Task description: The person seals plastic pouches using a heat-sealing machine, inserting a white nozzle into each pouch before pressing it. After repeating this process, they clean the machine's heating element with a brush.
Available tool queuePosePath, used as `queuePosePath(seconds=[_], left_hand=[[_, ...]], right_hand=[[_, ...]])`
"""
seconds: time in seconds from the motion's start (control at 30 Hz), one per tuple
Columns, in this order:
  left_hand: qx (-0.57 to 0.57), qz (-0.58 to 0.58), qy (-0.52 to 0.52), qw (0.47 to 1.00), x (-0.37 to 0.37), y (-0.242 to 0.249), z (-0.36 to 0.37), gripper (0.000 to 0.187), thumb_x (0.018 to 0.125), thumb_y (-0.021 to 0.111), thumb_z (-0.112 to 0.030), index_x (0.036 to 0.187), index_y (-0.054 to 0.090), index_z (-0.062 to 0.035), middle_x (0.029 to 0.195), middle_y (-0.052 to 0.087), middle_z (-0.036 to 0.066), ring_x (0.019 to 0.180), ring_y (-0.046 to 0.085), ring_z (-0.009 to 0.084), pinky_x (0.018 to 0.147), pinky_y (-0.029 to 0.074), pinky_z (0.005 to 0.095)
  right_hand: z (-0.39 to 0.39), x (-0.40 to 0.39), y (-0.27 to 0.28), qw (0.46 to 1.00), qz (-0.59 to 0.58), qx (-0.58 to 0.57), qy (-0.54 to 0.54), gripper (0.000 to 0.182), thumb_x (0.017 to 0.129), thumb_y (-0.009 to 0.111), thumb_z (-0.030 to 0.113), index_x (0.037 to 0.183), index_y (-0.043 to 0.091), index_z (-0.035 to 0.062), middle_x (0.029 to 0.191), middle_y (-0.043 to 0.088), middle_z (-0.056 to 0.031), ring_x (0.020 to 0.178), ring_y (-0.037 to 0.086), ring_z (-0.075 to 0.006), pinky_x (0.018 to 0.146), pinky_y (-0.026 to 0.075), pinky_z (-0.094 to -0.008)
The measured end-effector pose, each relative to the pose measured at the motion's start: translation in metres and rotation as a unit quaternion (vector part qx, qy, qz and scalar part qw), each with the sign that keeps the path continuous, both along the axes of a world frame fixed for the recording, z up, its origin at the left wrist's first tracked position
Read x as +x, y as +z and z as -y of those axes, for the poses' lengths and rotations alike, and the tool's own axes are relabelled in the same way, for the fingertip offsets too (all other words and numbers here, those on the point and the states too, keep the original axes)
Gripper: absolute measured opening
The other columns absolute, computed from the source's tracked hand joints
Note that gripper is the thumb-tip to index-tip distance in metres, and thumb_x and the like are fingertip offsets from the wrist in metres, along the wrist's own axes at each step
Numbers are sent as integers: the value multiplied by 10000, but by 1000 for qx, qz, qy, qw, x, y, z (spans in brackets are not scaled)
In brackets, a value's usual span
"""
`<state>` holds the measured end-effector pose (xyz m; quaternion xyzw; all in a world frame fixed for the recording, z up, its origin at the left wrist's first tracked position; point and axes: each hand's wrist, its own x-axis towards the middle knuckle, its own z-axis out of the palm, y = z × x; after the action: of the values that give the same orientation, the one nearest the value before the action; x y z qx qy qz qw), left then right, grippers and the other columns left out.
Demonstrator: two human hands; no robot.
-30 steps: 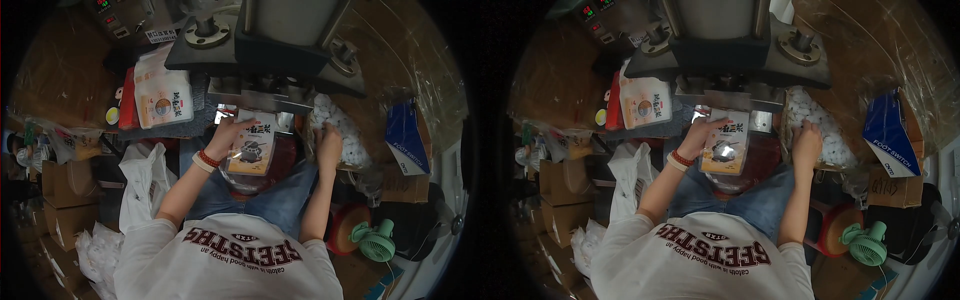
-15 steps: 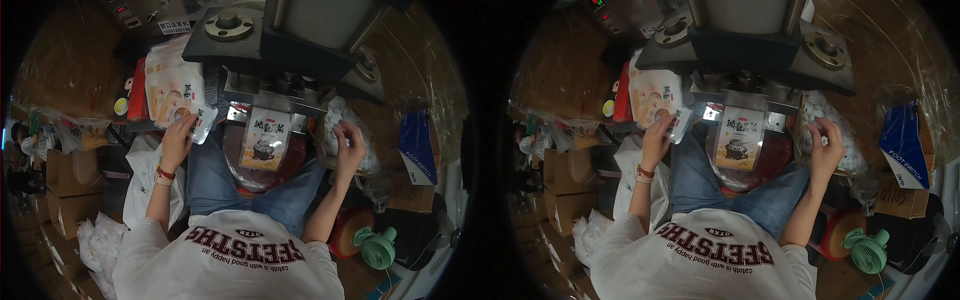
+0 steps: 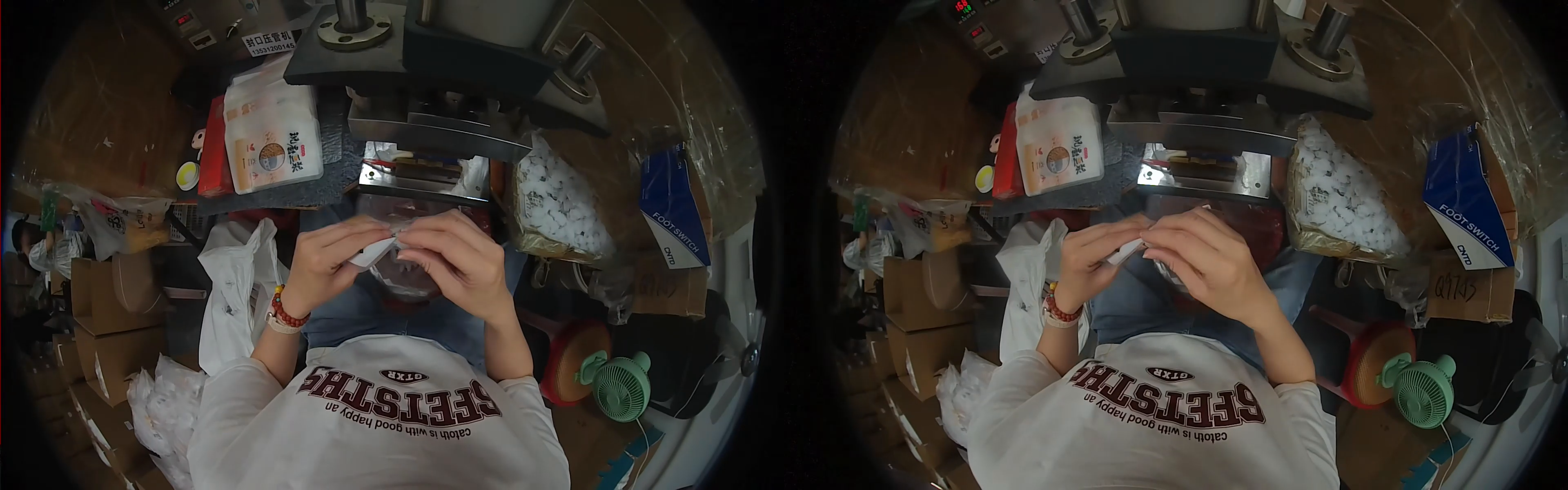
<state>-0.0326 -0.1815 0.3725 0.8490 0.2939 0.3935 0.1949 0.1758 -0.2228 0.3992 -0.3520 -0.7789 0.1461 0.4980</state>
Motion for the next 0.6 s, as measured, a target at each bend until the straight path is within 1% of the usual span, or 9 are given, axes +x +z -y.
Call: queuePosePath(seconds=[0.07, 0.13, 0.17, 0.2, 0.27, 0.3, 0.33, 0.4, 0.6], left_hand=[[-52, 30, -38, 997, 11, -10, -2, 307, 724, 674, -15, 1028, 688, -55, 941, 693, 91, 825, 689, 199, 699, 545, 277], [-381, -48, -29, 923, 27, -40, -13, 252, 826, 694, -118, 1061, 675, -28, 875, 702, 85, 746, 663, 96, 653, 520, 243], [-474, 63, -32, 878, 43, -48, -17, 268, 882, 676, -200, 1037, 673, 18, 838, 704, 65, 730, 622, 43, 635, 499, 221], [-472, 65, -32, 879, 51, -50, -23, 268, 882, 676, -200, 1037, 673, 18, 838, 704, 65, 730, 622, 43, 635, 499, 221], [-577, 215, -43, 787, 63, -49, -36, 252, 888, 664, -185, 990, 676, 45, 870, 703, 59, 745, 643, 81, 650, 507, 227], [-601, 240, -46, 761, 67, -42, -41, 247, 891, 657, -172, 994, 659, 52, 909, 695, 87, 775, 657, 108, 666, 522, 241], [-602, 240, -46, 760, 69, -42, -49, 247, 891, 657, -172, 994, 659, 52, 909, 695, 87, 775, 657, 108, 666, 522, 241], [-656, 281, -81, 696, 72, -43, -63, 263, 885, 657, -151, 1037, 629, 60, 961, 684, 107, 814, 667, 133, 687, 538, 259], [-660, 282, -46, 695, 71, -52, -65, 304, 862, 687, -190, 1042, 631, 49, 983, 678, 112, 836, 665, 151, 703, 530, 266]], right_hand=[[-2, 9, 2, 998, -13, -53, -43, 306, 772, 703, 57, 1066, 630, 10, 991, 629, -106, 873, 615, -265, 724, 502, -340], [-3, 15, -3, 985, -61, -92, -135, 292, 763, 715, 57, 1042, 646, 6, 937, 646, -87, 802, 588, -218, 718, 483, -305], [-4, 18, -6, 961, -109, -129, -221, 277, 755, 728, 58, 1018, 662, 2, 884, 663, -69, 730, 561, -172, 713, 465, -270], [-4, 33, -7, 957, -89, -111, -254, 275, 781, 710, 72, 1044, 656, 13, 923, 660, -71, 726, 529, -143, 703, 454, -256], [1, 67, -9, 935, -26, -110, -337, 301, 799, 699, 87, 1086, 636, 19, 1026, 630, -88, 750, 516, -125, 695, 444, -253], [4, 81, -5, 916, 14, -133, -377, 264, 818, 674, 87, 1071, 623, 30, 1126, 588, -147, 873, 601, -277, 719, 488, -341], [1, 92, -8, 916, 14, -135, -377, 264, 818, 674, 87, 1071, 623, 30, 1126, 588, -147, 873, 601, -277, 719, 488, -341], [-15, 112, -27, 840, 215, -41, -497, 237, 833, 646, 106, 1058, 635, 33, 1117, 590, -151, 873, 600, -313, 753, 487, -388], [-29, 127, -70, 858, 193, -149, -452, 180, 827, 635, 97, 990, 634, 23, 979, 579, -144, 849, 590, -330, 745, 478, -416]])
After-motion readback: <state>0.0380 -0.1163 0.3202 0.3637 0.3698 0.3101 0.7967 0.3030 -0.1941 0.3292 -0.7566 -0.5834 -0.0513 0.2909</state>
